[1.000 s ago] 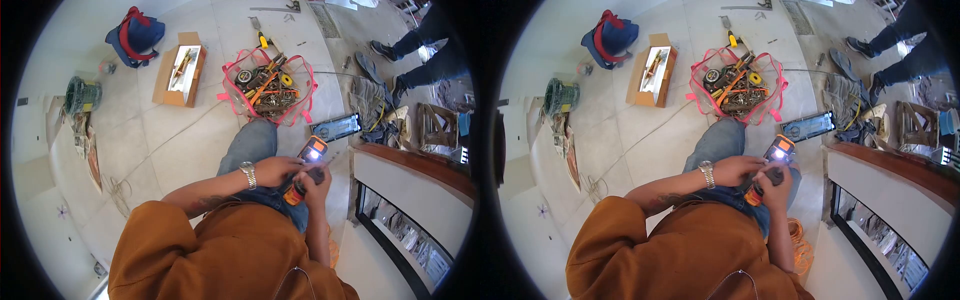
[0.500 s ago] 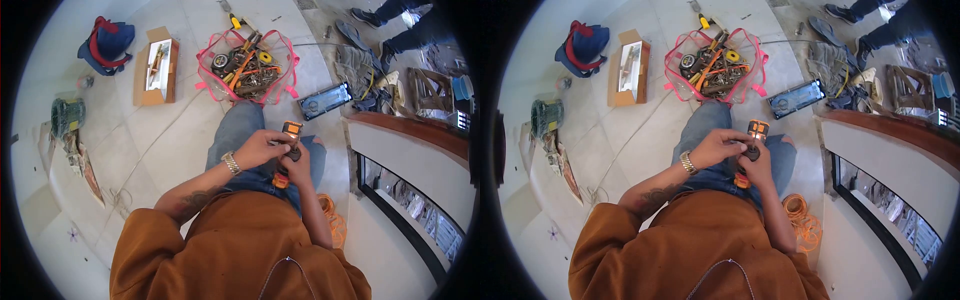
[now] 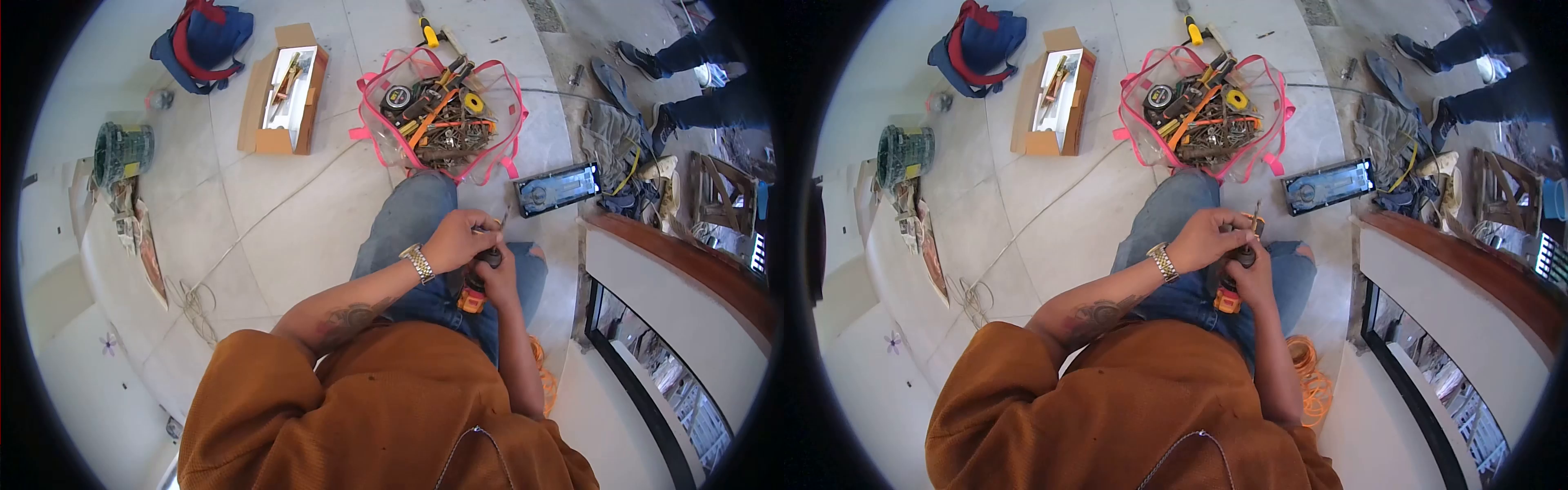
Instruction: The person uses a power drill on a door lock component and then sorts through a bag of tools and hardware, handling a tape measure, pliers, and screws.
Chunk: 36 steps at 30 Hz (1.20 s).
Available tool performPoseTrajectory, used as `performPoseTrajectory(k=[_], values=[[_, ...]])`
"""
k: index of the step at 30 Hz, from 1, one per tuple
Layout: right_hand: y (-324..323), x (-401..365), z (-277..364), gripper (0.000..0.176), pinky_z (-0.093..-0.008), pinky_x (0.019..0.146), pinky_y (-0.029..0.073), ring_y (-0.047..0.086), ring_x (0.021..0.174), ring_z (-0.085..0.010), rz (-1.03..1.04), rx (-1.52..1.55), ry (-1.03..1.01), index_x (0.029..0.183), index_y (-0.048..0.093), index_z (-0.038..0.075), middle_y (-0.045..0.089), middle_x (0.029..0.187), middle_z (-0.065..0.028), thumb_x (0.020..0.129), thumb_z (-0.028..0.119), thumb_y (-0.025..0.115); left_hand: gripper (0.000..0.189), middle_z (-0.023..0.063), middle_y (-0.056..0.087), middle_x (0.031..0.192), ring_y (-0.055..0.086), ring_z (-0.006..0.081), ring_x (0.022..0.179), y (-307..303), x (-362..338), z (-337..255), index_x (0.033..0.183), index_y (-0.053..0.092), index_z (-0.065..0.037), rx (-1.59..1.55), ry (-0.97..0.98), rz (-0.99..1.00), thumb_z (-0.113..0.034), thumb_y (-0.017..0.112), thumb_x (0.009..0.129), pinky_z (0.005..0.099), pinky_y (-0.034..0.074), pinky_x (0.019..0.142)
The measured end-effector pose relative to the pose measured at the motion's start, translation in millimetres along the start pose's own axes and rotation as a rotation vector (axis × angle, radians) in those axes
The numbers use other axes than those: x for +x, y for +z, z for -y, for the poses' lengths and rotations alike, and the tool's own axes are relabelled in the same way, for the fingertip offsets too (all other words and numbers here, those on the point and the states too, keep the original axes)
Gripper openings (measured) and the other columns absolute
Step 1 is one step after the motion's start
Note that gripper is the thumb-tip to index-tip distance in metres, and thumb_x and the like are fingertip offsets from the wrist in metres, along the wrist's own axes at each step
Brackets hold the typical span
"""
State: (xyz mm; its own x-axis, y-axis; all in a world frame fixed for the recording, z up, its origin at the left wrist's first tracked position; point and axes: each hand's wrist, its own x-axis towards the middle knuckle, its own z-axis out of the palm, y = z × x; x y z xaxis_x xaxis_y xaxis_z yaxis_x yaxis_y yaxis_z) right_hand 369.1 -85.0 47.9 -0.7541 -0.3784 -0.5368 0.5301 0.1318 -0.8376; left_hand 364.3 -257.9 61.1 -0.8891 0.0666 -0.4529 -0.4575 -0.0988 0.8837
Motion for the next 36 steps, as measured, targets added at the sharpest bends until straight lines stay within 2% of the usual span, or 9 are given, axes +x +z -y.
performPoseTrajectory(k=[2, 4, 5, 7, 9, 13, 16, 22, 36], values=[[0, 6, -3, 0.019, -0.0284, 0.067, 0.053, 0.068, 0.073, -0.0131, 0.054, 0.038, 0.095, 0.096, 0.061, 0.003, 0.068, 0.082, -0.0059, 0.080, 0.002, 0.071, 0.017, 0.0072, 0.076, 0.091, 0.071, 0.0177, 0.085, -9, 15, -7, 0.100, 0.077, 0.000, -0.069, -0.098, -0.048, -0.015, 0.077, 0.092, 0.0341, 0.056, 0.081], [3, 14, -14, 0.017, -0.0280, 0.066, 0.052, 0.067, 0.071, -0.0128, 0.046, -0.050, 0.105, 0.092, 0.061, 0.004, 0.067, 0.080, -0.0053, 0.080, 0.003, 0.073, 0.020, 0.0099, 0.075, 0.083, 0.072, 0.0214, 0.076, -26, 36, -11, 0.095, 0.077, -0.003, 0.229, 0.155, -0.305, -0.021, 0.079, 0.088, 0.0366, 0.056, 0.074], [6, 16, -20, 0.017, -0.0277, 0.065, 0.050, 0.066, 0.069, -0.0125, 0.042, -0.138, 0.118, 0.088, 0.060, 0.004, 0.066, 0.077, -0.0048, 0.080, 0.004, 0.075, 0.020, 0.0099, 0.075, 0.083, 0.072, 0.0214, 0.076, -38, 44, -14, 0.095, 0.077, -0.003, 0.225, 0.154, -0.303, -0.021, 0.079, 0.088, 0.0366, 0.056, 0.074], [10, 16, -30, 0.020, -0.0278, 0.064, 0.048, 0.062, 0.068, -0.0111, 0.027, -0.119, 0.144, 0.086, 0.060, 0.005, 0.063, 0.076, -0.0022, 0.080, 0.007, 0.079, 0.025, 0.0145, 0.075, 0.084, 0.073, 0.0263, 0.077, -68, 56, -20, 0.092, 0.077, -0.004, 0.578, 0.024, -0.343, -0.027, 0.078, 0.084, 0.0394, 0.057, 0.072], [12, 17, -37, 0.020, -0.0288, 0.065, 0.047, 0.056, 0.069, -0.0106, 0.036, -0.335, -0.017, 0.086, 0.059, 0.005, 0.058, 0.075, -0.0002, 0.080, 0.006, 0.078, 0.025, 0.0156, 0.075, 0.084, 0.074, 0.0293, 0.079, -91, 66, -26, 0.091, 0.078, -0.005, 0.703, -0.075, -0.335, -0.028, 0.077, 0.084, 0.0415, 0.058, 0.072], [18, 20, -41, 0.018, -0.0314, 0.067, 0.049, 0.057, 0.071, -0.0134, -0.065, -0.351, 0.118, 0.087, 0.059, 0.004, 0.059, 0.076, -0.0040, 0.079, 0.007, 0.075, 0.024, 0.0163, 0.075, 0.085, 0.074, 0.0353, 0.082, -106, 101, -17, 0.090, 0.079, -0.009, 1.012, -0.283, -0.237, -0.031, 0.072, 0.085, 0.0471, 0.058, 0.073], [32, 14, -38, 0.018, -0.0347, 0.069, 0.052, 0.062, 0.070, -0.0194, -0.300, -0.546, -0.065, 0.088, 0.059, 0.004, 0.062, 0.076, -0.0098, 0.078, 0.009, 0.073, 0.025, 0.0171, 0.075, 0.086, 0.075, 0.0369, 0.083, -95, 133, 11, 0.092, 0.079, -0.010, 1.006, -0.234, -0.250, -0.032, 0.071, 0.085, 0.0485, 0.059, 0.073], [27, 10, -43, 0.020, -0.0379, 0.068, 0.054, 0.065, 0.066, -0.0262, -0.489, -0.512, -0.030, 0.089, 0.059, 0.004, 0.064, 0.074, -0.0126, 0.078, 0.013, 0.074, 0.025, 0.0190, 0.074, 0.087, 0.073, 0.0393, 0.083, -46, 77, 13, 0.099, 0.071, -0.007, 0.870, -0.087, -0.294, -0.029, 0.066, 0.090, 0.0516, 0.057, 0.073], [28, 6, -46, 0.021, -0.0365, 0.069, 0.053, 0.064, 0.068, -0.0230, -0.479, -0.535, -0.049, 0.089, 0.059, 0.004, 0.063, 0.075, -0.0105, 0.078, 0.013, 0.074, 0.016, 0.0176, 0.072, 0.083, 0.070, 0.0395, 0.080, -55, 43, 45, 0.094, 0.067, -0.008, 0.857, 0.046, -0.138, -0.022, 0.063, 0.090, 0.0529, 0.055, 0.072]])
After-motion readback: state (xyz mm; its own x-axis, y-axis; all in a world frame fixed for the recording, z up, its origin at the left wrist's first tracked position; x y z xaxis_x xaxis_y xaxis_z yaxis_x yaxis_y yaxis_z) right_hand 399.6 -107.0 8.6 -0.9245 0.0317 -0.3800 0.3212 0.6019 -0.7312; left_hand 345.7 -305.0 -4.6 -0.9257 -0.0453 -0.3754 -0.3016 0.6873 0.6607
